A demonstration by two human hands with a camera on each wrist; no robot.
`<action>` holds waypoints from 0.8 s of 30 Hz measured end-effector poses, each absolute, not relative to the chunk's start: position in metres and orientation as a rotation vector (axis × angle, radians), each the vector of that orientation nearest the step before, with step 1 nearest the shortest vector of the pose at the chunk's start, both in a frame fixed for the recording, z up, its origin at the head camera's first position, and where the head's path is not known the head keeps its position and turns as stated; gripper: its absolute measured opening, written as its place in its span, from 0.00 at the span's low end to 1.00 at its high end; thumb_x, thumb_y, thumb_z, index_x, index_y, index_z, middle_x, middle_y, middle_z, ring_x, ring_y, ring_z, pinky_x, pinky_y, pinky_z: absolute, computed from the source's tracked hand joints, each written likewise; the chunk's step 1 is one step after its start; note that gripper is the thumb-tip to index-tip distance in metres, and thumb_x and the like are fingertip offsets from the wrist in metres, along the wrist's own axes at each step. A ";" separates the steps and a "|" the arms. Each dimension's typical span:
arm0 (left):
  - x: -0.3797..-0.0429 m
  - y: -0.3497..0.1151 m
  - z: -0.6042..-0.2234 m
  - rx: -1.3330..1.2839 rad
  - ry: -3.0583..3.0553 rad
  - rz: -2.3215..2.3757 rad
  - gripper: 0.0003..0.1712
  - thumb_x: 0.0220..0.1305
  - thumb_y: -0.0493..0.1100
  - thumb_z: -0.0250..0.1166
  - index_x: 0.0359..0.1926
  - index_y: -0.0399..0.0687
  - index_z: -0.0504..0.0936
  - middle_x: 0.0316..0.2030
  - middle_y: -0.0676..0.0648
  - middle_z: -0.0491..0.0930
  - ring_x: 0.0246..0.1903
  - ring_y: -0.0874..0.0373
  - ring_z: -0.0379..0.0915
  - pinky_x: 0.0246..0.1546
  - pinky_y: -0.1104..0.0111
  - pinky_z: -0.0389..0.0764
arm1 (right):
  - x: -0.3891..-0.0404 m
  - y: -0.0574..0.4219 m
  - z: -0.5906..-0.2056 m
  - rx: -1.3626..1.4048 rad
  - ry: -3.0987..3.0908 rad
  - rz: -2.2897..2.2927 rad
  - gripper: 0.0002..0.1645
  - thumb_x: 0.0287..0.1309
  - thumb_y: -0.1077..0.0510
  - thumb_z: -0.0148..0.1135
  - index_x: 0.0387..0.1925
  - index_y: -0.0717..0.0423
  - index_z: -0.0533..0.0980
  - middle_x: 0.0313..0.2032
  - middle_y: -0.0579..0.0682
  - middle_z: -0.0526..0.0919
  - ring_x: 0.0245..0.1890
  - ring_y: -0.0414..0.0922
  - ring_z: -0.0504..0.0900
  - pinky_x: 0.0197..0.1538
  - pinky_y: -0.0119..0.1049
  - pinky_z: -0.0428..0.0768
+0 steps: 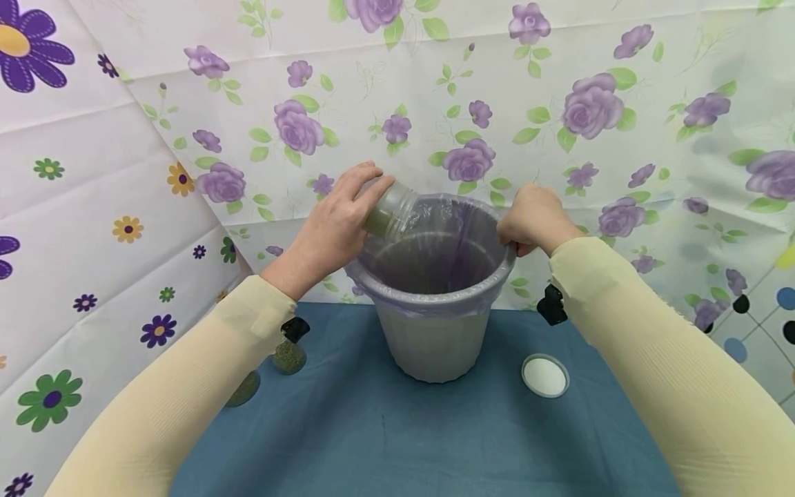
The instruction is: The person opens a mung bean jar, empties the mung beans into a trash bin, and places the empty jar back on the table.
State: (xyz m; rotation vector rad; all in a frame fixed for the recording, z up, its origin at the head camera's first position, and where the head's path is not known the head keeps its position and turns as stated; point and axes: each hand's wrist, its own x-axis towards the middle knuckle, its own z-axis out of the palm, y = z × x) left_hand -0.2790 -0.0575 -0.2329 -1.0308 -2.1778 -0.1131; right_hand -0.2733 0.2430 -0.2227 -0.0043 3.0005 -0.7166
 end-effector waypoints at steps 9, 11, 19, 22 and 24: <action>-0.281 -0.058 -0.232 -1.068 -2.156 -0.072 0.35 0.54 0.20 0.50 0.64 0.41 0.67 0.60 0.39 0.68 0.67 0.48 0.56 0.68 0.65 0.62 | -0.273 0.243 -0.222 -0.011 3.007 -0.704 0.11 0.41 0.60 0.64 0.19 0.68 0.78 0.12 0.54 0.81 0.13 0.45 0.81 0.21 0.38 0.82; -0.281 -0.057 -0.231 -1.070 -2.153 -0.059 0.35 0.54 0.20 0.50 0.64 0.41 0.67 0.61 0.39 0.68 0.67 0.48 0.56 0.68 0.65 0.62 | -0.273 0.243 -0.222 -0.013 3.003 -0.705 0.12 0.42 0.59 0.64 0.20 0.68 0.78 0.12 0.54 0.81 0.13 0.45 0.81 0.22 0.38 0.82; -0.281 -0.058 -0.230 -1.074 -2.154 -0.033 0.35 0.53 0.20 0.51 0.65 0.41 0.66 0.61 0.39 0.67 0.68 0.48 0.55 0.67 0.65 0.64 | -0.273 0.243 -0.222 -0.010 3.004 -0.703 0.12 0.42 0.59 0.64 0.19 0.68 0.79 0.12 0.54 0.81 0.13 0.45 0.81 0.21 0.38 0.82; -0.281 -0.058 -0.230 -1.074 -2.157 -0.024 0.36 0.53 0.21 0.53 0.65 0.41 0.66 0.62 0.39 0.67 0.68 0.48 0.55 0.67 0.64 0.64 | -0.273 0.243 -0.223 -0.002 3.008 -0.715 0.11 0.40 0.60 0.64 0.19 0.68 0.78 0.12 0.54 0.80 0.13 0.45 0.81 0.21 0.38 0.82; -0.280 -0.059 -0.230 -1.072 -2.158 -0.017 0.36 0.53 0.21 0.54 0.65 0.41 0.66 0.62 0.39 0.67 0.68 0.48 0.54 0.67 0.64 0.64 | -0.273 0.243 -0.223 0.004 3.011 -0.722 0.11 0.40 0.60 0.64 0.18 0.68 0.78 0.12 0.54 0.81 0.13 0.45 0.81 0.21 0.38 0.82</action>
